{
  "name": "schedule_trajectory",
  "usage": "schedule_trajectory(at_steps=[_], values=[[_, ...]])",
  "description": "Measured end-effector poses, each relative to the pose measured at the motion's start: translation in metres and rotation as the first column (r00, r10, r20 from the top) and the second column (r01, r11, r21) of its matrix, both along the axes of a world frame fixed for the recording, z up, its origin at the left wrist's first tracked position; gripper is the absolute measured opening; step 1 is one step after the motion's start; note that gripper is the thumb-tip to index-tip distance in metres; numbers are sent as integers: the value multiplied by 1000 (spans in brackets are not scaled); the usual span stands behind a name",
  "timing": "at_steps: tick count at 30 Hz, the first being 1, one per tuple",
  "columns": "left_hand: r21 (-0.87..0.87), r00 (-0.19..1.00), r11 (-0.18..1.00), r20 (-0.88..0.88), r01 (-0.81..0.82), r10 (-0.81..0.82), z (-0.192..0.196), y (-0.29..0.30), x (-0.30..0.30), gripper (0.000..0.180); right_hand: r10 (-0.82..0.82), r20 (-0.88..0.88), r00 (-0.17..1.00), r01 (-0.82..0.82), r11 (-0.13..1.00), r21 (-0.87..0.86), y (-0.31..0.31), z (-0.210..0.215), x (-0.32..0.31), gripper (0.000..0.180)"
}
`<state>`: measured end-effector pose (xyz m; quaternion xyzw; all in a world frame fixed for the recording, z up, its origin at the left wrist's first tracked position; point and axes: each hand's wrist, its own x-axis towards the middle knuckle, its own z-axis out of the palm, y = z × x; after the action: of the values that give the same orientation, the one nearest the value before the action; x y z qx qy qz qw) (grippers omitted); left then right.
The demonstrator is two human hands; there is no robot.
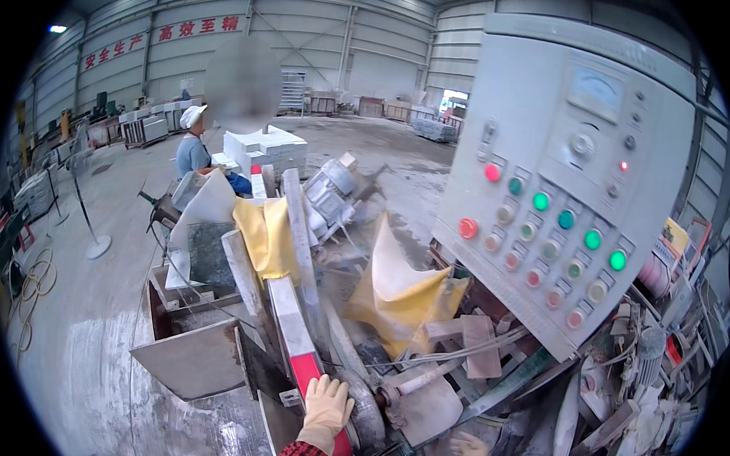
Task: The person operates a machine in a factory setting, repeatedly feeding white sheets into a conveyor and pressing buttons on a control panel. The person also handles the sheets as they move through the machine.
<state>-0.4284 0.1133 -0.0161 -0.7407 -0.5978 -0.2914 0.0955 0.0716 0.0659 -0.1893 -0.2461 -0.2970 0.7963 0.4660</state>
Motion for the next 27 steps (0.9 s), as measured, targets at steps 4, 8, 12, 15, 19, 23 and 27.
schedule_trajectory(at_steps=[4,8,12,15,19,23,27], values=[[12,999,999,29,-40,40,-11,-7,-18,40,55,530,846,-50,998,-24,55,47,-160,49],[34,997,999,73,-24,21,-3,-11,-21,37,118,648,753,-189,981,41,41,103,-249,50],[23,996,1000,90,-16,14,-3,-14,-20,36,61,576,815,-123,990,69,28,100,-278,43],[26,993,1000,120,3,-6,-3,-14,-16,37,110,608,786,-122,992,-22,28,62,-254,49],[11,992,1000,126,14,-16,-4,-22,-20,39,48,628,776,-5,998,-69,26,63,-255,49],[23,990,999,134,38,-41,1,-25,-15,39,-381,724,575,-56,865,499,23,114,-291,47],[-16,991,999,126,45,-42,1,-28,-14,41,-558,703,440,-432,555,711,26,207,-332,50]])
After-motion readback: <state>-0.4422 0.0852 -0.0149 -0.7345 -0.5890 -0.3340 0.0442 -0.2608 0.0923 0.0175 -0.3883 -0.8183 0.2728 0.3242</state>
